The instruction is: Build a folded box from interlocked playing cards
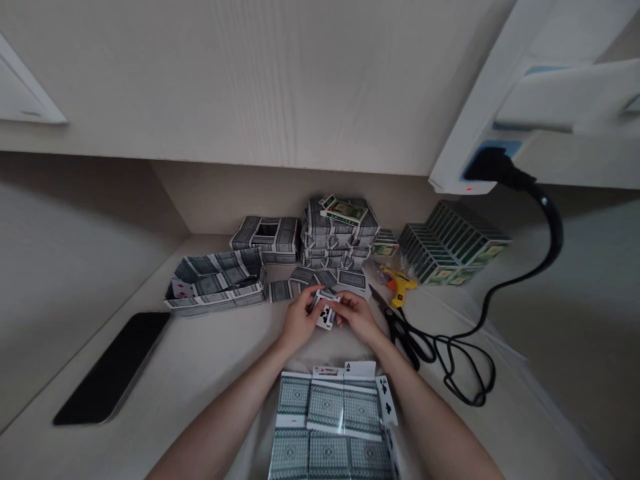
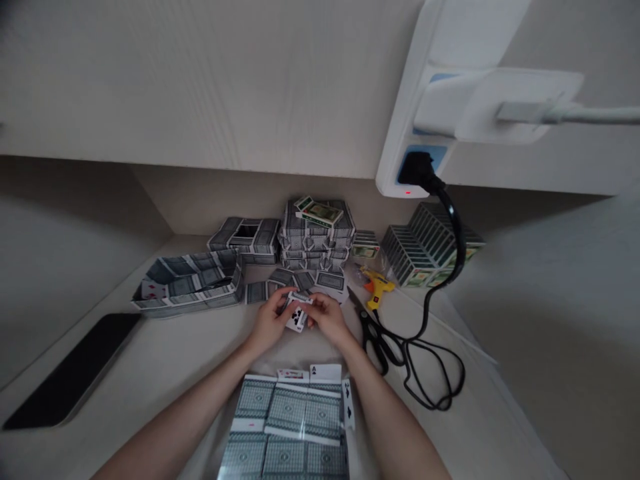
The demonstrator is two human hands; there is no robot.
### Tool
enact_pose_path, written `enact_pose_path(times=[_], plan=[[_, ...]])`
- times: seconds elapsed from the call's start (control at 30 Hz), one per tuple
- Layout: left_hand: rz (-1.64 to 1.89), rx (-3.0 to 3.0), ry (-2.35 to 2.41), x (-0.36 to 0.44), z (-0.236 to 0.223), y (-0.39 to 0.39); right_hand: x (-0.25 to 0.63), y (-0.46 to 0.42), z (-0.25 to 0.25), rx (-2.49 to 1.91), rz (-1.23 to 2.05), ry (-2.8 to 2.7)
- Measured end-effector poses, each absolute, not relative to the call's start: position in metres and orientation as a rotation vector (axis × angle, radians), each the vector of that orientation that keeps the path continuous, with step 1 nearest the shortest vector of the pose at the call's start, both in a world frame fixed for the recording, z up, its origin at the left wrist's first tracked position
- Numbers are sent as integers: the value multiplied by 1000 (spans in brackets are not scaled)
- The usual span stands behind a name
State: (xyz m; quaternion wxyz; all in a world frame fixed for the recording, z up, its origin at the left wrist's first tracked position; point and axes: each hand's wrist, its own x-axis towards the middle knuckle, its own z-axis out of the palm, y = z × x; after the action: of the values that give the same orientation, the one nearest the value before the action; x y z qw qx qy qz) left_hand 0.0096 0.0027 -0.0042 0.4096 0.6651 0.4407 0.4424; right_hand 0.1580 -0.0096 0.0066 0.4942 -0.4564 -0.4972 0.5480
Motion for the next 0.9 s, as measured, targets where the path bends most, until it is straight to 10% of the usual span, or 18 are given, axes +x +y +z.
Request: enact_pose_path(times=[0.9], plan=[[1151,1501,1170,10,-2,4,158,-9,6,-1017,1452,-1217]])
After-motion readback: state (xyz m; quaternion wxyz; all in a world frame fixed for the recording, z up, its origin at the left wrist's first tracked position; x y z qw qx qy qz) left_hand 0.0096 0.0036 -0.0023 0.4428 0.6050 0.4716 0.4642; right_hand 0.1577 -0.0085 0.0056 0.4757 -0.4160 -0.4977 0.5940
